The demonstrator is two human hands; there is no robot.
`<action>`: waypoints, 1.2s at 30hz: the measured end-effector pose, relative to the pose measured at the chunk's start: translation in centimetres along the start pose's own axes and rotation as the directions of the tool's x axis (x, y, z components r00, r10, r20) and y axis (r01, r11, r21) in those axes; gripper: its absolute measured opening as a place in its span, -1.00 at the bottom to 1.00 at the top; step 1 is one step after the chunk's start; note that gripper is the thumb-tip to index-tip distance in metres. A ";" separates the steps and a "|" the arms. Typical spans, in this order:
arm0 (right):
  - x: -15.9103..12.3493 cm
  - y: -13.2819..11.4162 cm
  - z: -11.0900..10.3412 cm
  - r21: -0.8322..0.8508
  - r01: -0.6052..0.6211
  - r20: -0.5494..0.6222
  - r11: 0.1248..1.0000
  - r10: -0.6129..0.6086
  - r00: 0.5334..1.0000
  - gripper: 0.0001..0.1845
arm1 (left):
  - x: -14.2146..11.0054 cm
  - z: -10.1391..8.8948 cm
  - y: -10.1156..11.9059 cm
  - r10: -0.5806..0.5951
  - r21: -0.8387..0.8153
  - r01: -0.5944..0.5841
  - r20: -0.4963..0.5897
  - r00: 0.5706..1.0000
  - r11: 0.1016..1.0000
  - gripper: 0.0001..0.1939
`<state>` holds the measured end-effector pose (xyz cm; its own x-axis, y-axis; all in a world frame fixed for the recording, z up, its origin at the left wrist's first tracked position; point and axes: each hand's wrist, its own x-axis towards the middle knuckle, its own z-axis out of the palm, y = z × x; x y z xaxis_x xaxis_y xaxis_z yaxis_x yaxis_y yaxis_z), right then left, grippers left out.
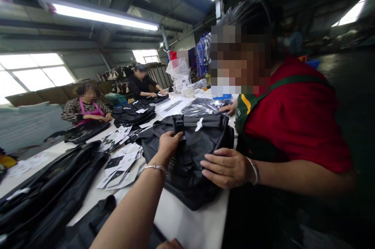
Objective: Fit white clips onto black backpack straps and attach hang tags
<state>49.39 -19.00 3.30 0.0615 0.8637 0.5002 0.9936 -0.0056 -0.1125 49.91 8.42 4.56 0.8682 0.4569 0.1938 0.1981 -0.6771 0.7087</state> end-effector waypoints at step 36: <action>4.8 -7.1 10.4 0.451 -0.180 -0.014 0.874 0.208 0.978 -0.67 | -7.0 -5.6 0.8 0.621 0.303 -0.654 0.210 0.755 0.693 -0.59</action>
<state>41.61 -9.57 -2.38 0.2686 0.8365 0.4776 0.8151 0.0668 -0.5754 41.39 7.91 7.55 0.8742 -0.1967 0.4439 -0.2929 -0.9428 0.1592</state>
